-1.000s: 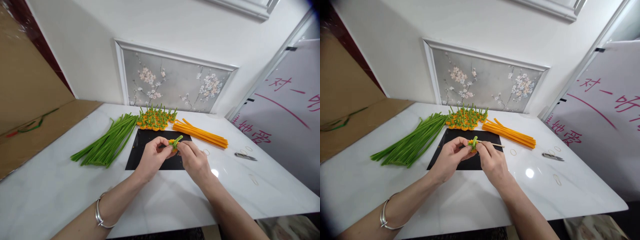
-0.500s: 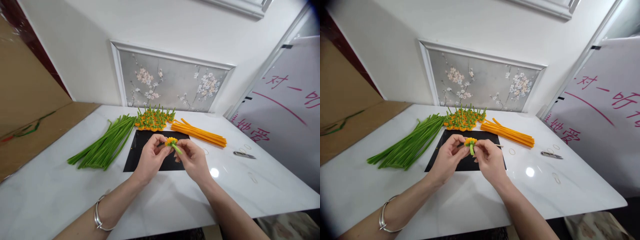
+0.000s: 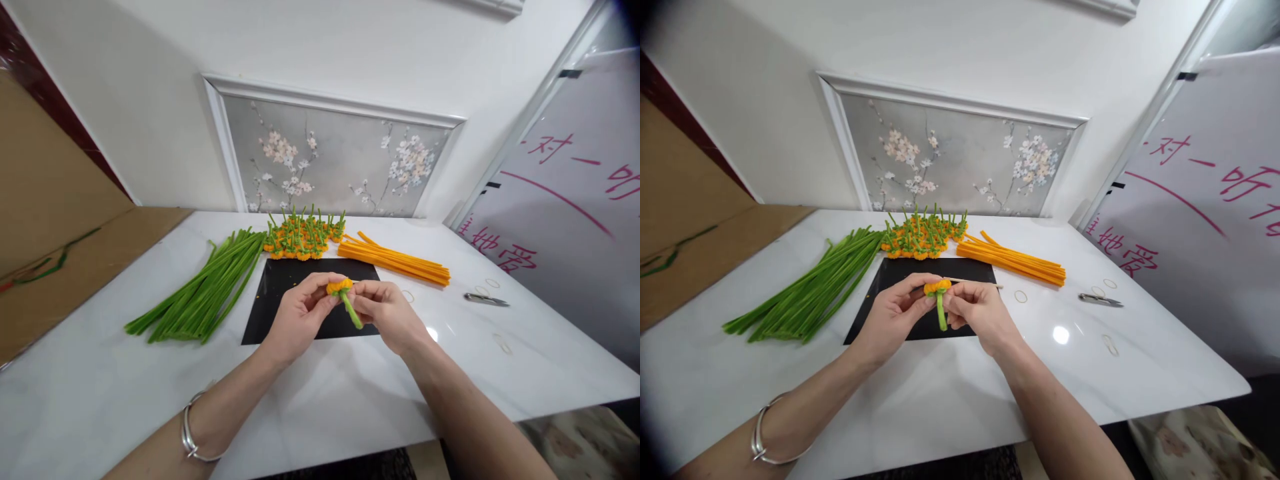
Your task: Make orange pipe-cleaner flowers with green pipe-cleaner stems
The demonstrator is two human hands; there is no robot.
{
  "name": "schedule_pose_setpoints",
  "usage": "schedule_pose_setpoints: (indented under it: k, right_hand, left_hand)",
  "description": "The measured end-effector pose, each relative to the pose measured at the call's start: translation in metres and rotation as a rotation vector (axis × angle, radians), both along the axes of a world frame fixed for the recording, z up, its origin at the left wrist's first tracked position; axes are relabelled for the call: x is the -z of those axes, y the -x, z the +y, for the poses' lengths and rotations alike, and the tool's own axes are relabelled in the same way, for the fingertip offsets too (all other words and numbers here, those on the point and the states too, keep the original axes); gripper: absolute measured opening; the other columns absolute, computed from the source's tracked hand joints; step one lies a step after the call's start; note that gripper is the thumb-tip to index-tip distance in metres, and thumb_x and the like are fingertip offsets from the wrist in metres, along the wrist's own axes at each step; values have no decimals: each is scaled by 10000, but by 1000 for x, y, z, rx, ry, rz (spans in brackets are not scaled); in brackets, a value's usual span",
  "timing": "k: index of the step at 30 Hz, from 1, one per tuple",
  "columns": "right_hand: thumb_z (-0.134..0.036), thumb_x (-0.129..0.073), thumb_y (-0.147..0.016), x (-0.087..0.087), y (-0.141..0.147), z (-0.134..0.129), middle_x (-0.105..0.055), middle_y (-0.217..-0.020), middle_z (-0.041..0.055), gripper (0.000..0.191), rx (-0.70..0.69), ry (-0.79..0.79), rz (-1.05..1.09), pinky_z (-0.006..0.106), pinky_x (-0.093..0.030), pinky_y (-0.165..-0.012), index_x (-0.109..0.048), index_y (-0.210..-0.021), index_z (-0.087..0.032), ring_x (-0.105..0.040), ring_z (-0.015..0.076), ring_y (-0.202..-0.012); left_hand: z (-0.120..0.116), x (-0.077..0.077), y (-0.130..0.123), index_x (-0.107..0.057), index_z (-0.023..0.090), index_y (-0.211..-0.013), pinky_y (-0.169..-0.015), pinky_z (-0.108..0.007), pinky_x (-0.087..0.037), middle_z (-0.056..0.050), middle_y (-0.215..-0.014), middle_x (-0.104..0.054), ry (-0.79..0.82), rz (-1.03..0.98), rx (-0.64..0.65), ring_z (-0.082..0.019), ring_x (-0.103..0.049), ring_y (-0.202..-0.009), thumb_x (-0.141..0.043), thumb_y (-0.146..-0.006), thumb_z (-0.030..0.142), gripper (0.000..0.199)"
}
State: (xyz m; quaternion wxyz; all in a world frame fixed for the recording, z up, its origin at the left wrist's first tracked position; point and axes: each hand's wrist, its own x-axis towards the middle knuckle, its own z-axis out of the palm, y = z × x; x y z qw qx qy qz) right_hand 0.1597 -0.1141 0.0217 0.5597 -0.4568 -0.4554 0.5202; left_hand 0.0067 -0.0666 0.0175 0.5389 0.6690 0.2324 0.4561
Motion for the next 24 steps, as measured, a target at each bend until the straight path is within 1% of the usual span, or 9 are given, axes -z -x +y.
schedule_pose_setpoints:
  k: [3,6,8,10,14,16,18,22,24]
  right_hand:
    - [-354,-694,-729,4,3,1,-563,-532,-40,216,125,-92,-129,212,-448,-464,-595,-728,-162,-508,83,-449]
    - [-306,-627,-804,8,5,-1,-649,-729,6,139,280,-333,-352,250,-525,-543,-594,-873,-189,-608,121,-564]
    - [-242,-569,-851,10,5,-1,-670,-873,40,91,375,-528,-585,278,-556,-646,-622,-918,-209,-650,146,-702]
    - [-186,-523,-883,12,5,-1,-677,-933,56,141,436,-694,-800,291,-558,-736,-650,-932,-223,-657,163,-815]
    - [-121,-486,-901,16,4,0,-682,-951,61,217,507,-877,-990,266,-555,-773,-657,-991,-220,-658,151,-838]
    - [-126,-475,-904,17,5,0,-675,-934,69,213,521,-876,-987,274,-557,-771,-656,-981,-208,-654,153,-826]
    - [-154,-464,-908,15,6,0,-663,-903,73,198,508,-812,-919,289,-562,-747,-657,-927,-199,-646,161,-806]
    - [-234,-496,-891,10,8,-1,-628,-832,43,151,389,-526,-620,255,-558,-584,-634,-844,-195,-611,130,-645]
    - [-272,-530,-870,8,8,-1,-613,-787,21,126,322,-383,-486,240,-548,-545,-623,-835,-194,-586,113,-589]
  left_hand:
    - [-1,1,-2,-670,220,-1044,-868,-279,-526,-22,-1015,-675,245,-94,37,-149,-640,-925,-684,-784,205,261]
    - [-2,0,-4,-689,209,-979,-881,-264,-524,-3,-992,-675,437,-211,31,-129,-634,-915,-722,-746,203,236]
    - [-3,-1,-4,-696,200,-948,-883,-247,-520,2,-978,-674,486,-245,36,-119,-625,-920,-727,-740,196,210]
    - [-4,-2,-4,-698,198,-948,-880,-236,-519,1,-972,-675,497,-249,48,-114,-617,-925,-723,-747,195,203]
    - [-7,-5,-3,-698,191,-952,-893,-242,-513,-7,-973,-679,494,-241,63,-113,-614,-925,-721,-750,197,203]
    - [-8,-6,-4,-697,186,-951,-898,-252,-512,-13,-970,-680,500,-243,62,-118,-618,-922,-724,-747,199,206]
    - [-9,-6,-4,-696,187,-952,-898,-263,-515,-14,-968,-679,506,-256,59,-123,-623,-915,-728,-742,199,213]
    - [-6,-4,-4,-697,203,-951,-890,-277,-518,-8,-968,-682,510,-265,84,-122,-642,-881,-723,-744,191,209]
    - [-4,-2,-3,-698,206,-952,-889,-280,-517,-12,-974,-686,513,-247,102,-126,-649,-877,-714,-752,190,202]
